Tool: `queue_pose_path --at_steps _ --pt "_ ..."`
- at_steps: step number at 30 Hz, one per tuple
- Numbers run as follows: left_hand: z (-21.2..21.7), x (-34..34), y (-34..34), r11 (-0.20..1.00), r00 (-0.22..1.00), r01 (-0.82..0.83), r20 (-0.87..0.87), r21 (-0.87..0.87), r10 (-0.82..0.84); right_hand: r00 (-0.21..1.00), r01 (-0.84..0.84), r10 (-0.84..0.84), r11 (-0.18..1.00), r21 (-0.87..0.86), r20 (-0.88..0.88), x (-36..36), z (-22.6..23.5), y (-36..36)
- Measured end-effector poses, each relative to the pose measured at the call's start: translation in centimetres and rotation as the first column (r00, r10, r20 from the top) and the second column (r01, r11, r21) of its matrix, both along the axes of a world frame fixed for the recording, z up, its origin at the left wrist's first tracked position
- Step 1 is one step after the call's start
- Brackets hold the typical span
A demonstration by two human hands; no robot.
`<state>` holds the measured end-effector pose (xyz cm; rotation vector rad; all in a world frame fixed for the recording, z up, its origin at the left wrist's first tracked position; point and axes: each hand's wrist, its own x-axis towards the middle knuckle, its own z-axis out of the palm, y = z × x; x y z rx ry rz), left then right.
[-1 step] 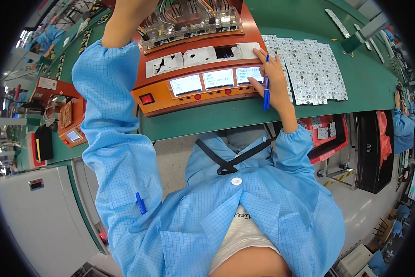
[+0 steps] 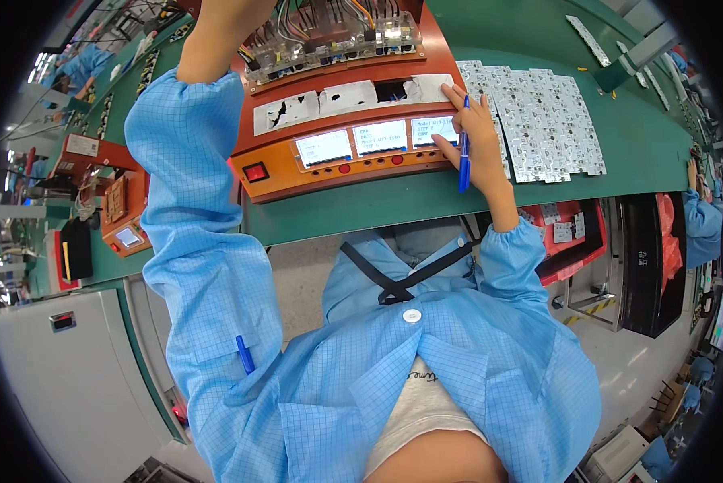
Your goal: Testing printed circuit boards using a specialized electrical testing jig on a production floor.
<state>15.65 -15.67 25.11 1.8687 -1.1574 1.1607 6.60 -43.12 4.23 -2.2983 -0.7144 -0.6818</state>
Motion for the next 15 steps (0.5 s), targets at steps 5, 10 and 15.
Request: queue_pose_path --at_steps 5,10,15 --pt "0.12 0.14 0.15 0.999 0.998 -0.046 0.033 0.024 0.045 1.0 0.002 -0.003 1.0 0.016 0.028 0.01 -0.22 0.02" --pt "0.1 0.26 0.25 0.994 0.989 -0.111 0.101 0.019 0.108 0.999 -0.006 0.005 1.0 0.03 0.036 0.07 -0.09 0.44" --pt "0.8 -0.09 0.47 0.977 0.972 -0.201 0.133 0.067 0.191 1.0 0.01 -0.011 1.0 0.024 0.026 0.12 0.05 0.5"
